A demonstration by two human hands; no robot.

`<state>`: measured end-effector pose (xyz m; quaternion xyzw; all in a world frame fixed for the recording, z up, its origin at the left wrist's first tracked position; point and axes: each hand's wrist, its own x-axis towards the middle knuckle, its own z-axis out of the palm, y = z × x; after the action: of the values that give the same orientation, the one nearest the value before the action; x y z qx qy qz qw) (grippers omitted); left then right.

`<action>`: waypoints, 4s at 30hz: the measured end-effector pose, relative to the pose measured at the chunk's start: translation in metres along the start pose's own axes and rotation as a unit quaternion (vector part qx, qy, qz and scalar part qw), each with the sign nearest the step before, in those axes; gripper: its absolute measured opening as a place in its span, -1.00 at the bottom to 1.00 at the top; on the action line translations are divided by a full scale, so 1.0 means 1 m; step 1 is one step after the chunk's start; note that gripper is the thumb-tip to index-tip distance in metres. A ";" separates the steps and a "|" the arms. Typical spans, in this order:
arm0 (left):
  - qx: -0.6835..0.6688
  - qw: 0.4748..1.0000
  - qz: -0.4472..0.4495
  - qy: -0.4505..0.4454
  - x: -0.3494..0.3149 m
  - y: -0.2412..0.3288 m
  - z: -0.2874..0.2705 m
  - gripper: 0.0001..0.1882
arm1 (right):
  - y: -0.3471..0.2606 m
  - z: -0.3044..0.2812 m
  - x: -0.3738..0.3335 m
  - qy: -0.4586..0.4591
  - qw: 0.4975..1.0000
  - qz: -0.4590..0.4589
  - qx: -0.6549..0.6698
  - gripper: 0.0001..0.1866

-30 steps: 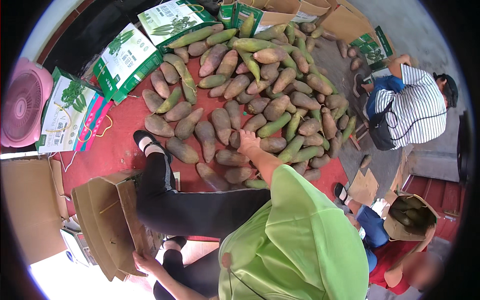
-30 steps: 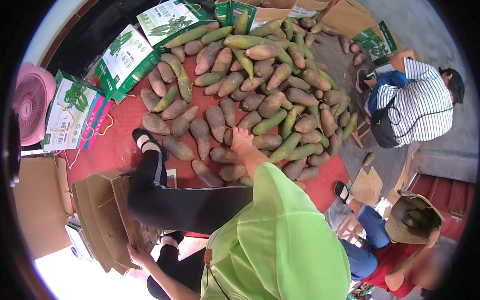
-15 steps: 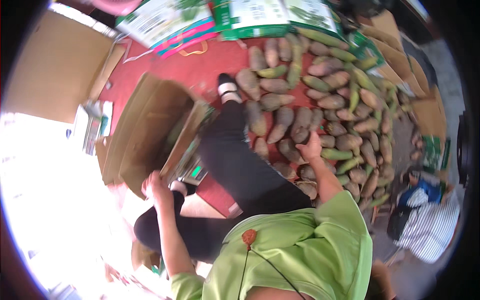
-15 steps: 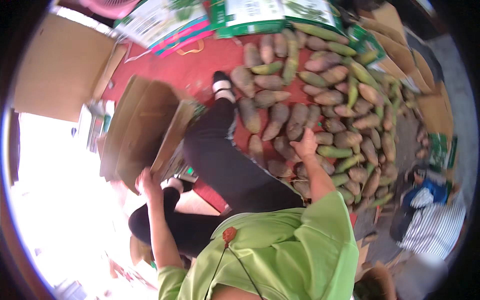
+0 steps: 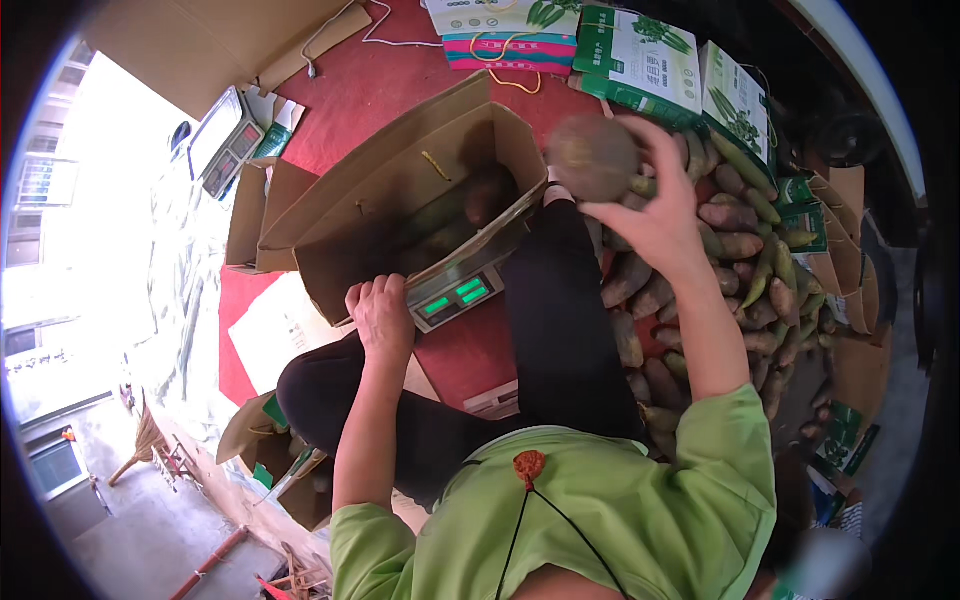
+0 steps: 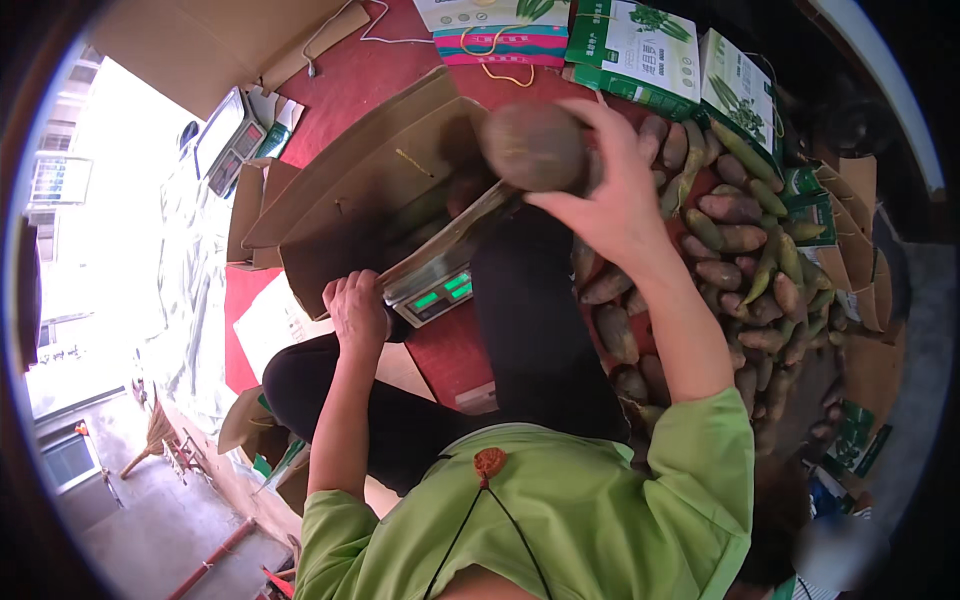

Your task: Manually picking up large produce from a pile on the floor and placing it into cardboard boxes on a scale for weighing and packaging.

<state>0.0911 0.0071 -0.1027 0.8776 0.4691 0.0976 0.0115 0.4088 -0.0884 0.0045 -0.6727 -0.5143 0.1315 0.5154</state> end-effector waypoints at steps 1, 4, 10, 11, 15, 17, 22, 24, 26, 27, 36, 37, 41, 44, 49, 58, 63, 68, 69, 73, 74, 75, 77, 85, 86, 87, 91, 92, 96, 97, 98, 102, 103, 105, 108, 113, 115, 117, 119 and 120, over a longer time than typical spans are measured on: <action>0.000 1.000 -0.001 -0.007 0.001 -0.001 -0.002 -0.89 | -0.009 0.015 0.013 -0.014 0.998 -0.056 -0.003 -0.23; -0.003 1.000 0.011 -0.013 0.005 0.002 0.002 -0.89 | -0.037 0.055 0.037 -0.067 0.978 -0.185 -0.073 -0.22; 0.022 0.999 0.024 0.001 0.002 -0.001 0.007 -0.93 | -0.047 0.163 0.040 -0.215 0.934 -0.221 -0.178 -0.34; 0.031 0.999 0.029 0.004 0.003 0.004 0.004 -0.94 | -0.042 0.181 0.036 -0.235 0.920 -0.217 -0.224 -0.35; 0.048 0.998 0.048 0.002 0.003 -0.003 0.012 -0.85 | -0.032 0.215 0.019 -0.196 0.928 -0.237 -0.212 -0.47; 0.040 0.999 0.032 -0.002 0.003 0.000 0.009 -0.85 | -0.041 0.199 0.021 -0.187 0.944 -0.201 -0.183 -0.51; 0.046 0.998 0.037 -0.021 0.003 0.004 0.004 -0.87 | -0.021 0.122 0.012 0.018 0.989 -0.149 -0.006 -0.69; 0.043 0.998 0.043 -0.021 0.002 0.002 0.007 -0.87 | 0.014 0.090 -0.006 0.065 0.991 -0.113 -0.037 -0.74; 0.049 0.998 0.035 -0.018 -0.002 -0.007 0.005 -0.87 | 0.045 0.060 -0.034 0.058 0.996 -0.049 -0.045 -0.74; 0.041 0.998 0.038 -0.016 0.000 -0.007 0.010 -0.87 | 0.066 0.044 -0.056 0.074 0.995 0.004 -0.062 -0.78; 0.015 0.999 0.045 -0.026 0.003 -0.005 0.010 -0.84 | 0.184 -0.006 -0.289 -0.048 0.896 0.413 -0.154 -0.80; 0.009 0.998 0.054 -0.032 0.007 0.001 0.016 -0.84 | 0.193 -0.011 -0.316 -0.040 0.891 0.424 -0.156 -0.80; 0.024 0.998 0.039 -0.040 0.003 -0.004 0.010 -0.82 | 0.200 -0.015 -0.345 -0.078 0.829 0.528 -0.166 -0.65; 0.022 0.998 0.042 -0.031 0.002 -0.005 0.011 -0.78 | 0.213 -0.023 -0.358 -0.033 0.799 0.582 -0.148 -0.69; 0.037 0.998 0.051 -0.020 0.001 -0.013 0.014 -0.75 | 0.224 -0.039 -0.361 0.172 0.743 0.605 -0.229 -0.74; 0.024 0.998 0.044 -0.046 0.003 -0.007 0.009 -0.81 | 0.276 -0.049 -0.396 0.157 0.679 0.714 -0.069 -0.63; 0.020 0.998 0.043 -0.031 0.002 -0.005 0.010 -0.82 | 0.276 -0.054 -0.389 0.227 0.664 0.713 -0.004 -0.72; 0.022 0.999 0.033 -0.026 0.003 -0.010 0.013 -0.80 | 0.257 -0.060 -0.362 0.280 0.615 0.737 -0.006 -0.71; 0.018 0.999 0.039 -0.019 0.002 -0.010 0.012 -0.81 | 0.251 -0.062 -0.357 0.250 0.617 0.745 -0.042 -0.70; 0.007 0.999 0.047 -0.024 0.002 -0.020 0.012 -0.83 | 0.259 -0.067 -0.365 0.114 0.679 0.693 -0.213 -0.64; -0.005 0.997 0.076 -0.006 0.006 -0.017 0.016 -0.86 | 0.257 -0.073 -0.372 0.129 0.681 0.681 -0.235 -0.64; -0.010 0.995 0.099 0.013 0.008 -0.014 0.018 -0.87 | 0.253 -0.078 -0.371 0.118 0.693 0.663 -0.257 -0.66; 0.025 0.998 0.061 0.001 0.007 -0.011 0.018 -0.88 | 0.237 -0.084 -0.360 0.131 0.720 0.628 -0.265 -0.70; 0.003 1.000 0.013 -0.020 0.005 0.006 -0.004 -0.88 | 0.243 -0.120 -0.309 0.244 0.838 0.448 -0.195 -0.76; 0.002 1.000 0.005 -0.016 0.005 0.005 -0.003 -0.88 | 0.230 -0.121 -0.289 0.280 0.829 0.481 -0.055 -0.77; 0.010 1.000 0.006 -0.019 0.005 0.004 -0.001 -0.89 | 0.217 -0.121 -0.274 0.278 0.833 0.476 -0.055 -0.77; 0.013 1.000 0.021 -0.006 0.005 0.004 -0.002 -0.95 | 0.145 -0.120 -0.216 0.268 0.865 0.417 0.075 -0.84; 0.013 1.000 0.017 -0.004 0.005 0.003 -0.003 -0.95 | 0.123 -0.118 -0.200 0.238 0.879 0.405 0.080 -0.85; 0.000 1.000 0.016 -0.018 0.005 0.004 -0.005 -0.95 | 0.041 -0.099 -0.136 0.188 0.925 0.302 0.132 -0.82; 0.000 1.000 0.016 -0.023 0.005 0.005 -0.006 -0.95 | 0.023 -0.092 -0.118 0.179 0.940 0.250 0.150 -0.80; -0.003 1.000 0.016 -0.022 0.004 0.004 -0.006 -0.95 | 0.003 -0.086 -0.099 0.164 0.943 0.221 0.187 -0.78; 0.012 1.000 0.024 -0.009 0.004 0.003 -0.002 -0.91 | -0.031 -0.052 -0.037 0.095 0.947 0.108 0.286 -0.80; 0.017 1.000 0.023 -0.005 0.003 0.002 0.000 -0.90 | -0.040 -0.041 -0.024 0.063 0.933 0.124 0.331 -0.80; -0.003 1.000 0.013 -0.023 0.004 0.002 0.000 -0.86 | -0.046 -0.014 0.002 -0.008 0.923 0.183 0.338 -0.78; 0.017 1.000 0.012 -0.023 0.003 -0.005 0.009 -0.90 | -0.047 0.032 0.031 -0.071 0.958 0.202 0.190 -0.56; 0.026 0.999 0.011 -0.045 0.003 0.003 0.000 -0.90 | 0.019 0.061 0.006 0.012 0.985 0.137 0.104 -0.62; 0.034 0.999 0.020 -0.034 0.000 0.001 0.001 -0.89 | 0.037 0.053 -0.020 0.018 0.964 0.205 0.171 -0.69; 0.041 0.998 0.032 -0.022 0.002 0.001 0.003 -0.89 | 0.065 0.036 -0.055 0.015 0.946 0.258 0.197 -0.76; 0.033 0.999 0.040 -0.014 0.004 0.006 0.004 -0.89 | 0.123 0.029 -0.105 0.072 0.981 0.176 0.039 -0.81; 0.034 0.998 0.042 -0.016 0.004 0.004 0.005 -0.89 | 0.136 0.023 -0.128 0.052 0.974 0.219 0.002 -0.81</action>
<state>0.0971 0.0084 -0.1064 0.8979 0.4347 0.0676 -0.0147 0.4121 -0.1735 -0.1634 -0.7738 -0.3270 0.2069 0.5014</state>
